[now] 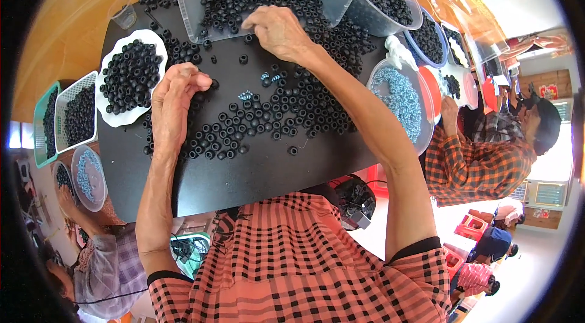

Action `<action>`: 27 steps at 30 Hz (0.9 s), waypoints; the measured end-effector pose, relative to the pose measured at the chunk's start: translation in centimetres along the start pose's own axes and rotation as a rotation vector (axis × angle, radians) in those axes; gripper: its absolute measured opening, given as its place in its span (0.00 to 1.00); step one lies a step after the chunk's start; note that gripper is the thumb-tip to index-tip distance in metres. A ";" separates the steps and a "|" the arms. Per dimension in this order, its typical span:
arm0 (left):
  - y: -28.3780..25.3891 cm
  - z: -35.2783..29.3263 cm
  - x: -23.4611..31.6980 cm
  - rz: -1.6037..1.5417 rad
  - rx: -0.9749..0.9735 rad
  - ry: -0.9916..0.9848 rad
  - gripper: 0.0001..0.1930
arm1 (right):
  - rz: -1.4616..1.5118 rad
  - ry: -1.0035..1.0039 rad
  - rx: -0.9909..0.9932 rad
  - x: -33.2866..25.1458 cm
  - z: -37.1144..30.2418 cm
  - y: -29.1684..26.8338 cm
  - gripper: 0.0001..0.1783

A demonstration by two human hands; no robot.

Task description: The person assembles beaded components by picking up small patterned beads and hollow black beads from the table and inserting each small bead into a black bead by hand.

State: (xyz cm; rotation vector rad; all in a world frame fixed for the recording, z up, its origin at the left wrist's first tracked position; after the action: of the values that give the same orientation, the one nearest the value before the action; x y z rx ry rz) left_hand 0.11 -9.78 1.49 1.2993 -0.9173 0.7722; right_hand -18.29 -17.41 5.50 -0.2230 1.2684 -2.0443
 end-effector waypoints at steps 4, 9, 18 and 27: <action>-0.1 -0.2 0.4 0.016 0.008 -0.002 0.11 | 0.125 0.180 0.137 2.2 -0.9 -2.4 0.13; -0.3 0.1 0.6 0.004 0.022 0.014 0.11 | 0.154 0.250 0.175 3.6 -2.0 -3.4 0.13; -1.3 0.5 0.6 0.005 0.037 0.027 0.11 | 0.139 0.127 0.055 0.1 -1.9 -2.4 0.09; -1.9 0.8 2.0 -0.028 0.054 0.088 0.12 | 0.222 0.048 0.026 -3.5 -0.2 -1.0 0.09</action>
State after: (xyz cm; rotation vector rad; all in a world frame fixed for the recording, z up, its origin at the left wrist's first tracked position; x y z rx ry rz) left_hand 2.60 -10.90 2.46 1.3122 -0.8113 0.8306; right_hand -16.32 -14.70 6.97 -0.0193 1.2360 -1.8847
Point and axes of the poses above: each hand's wrist, its own z-axis towards the middle knuckle, its own y-axis out of the palm, x = y × z, the point moved 9 cm from there along z, towards the middle knuckle, and after that the axes turned 8 degrees about -z, right-handed, at the moved point
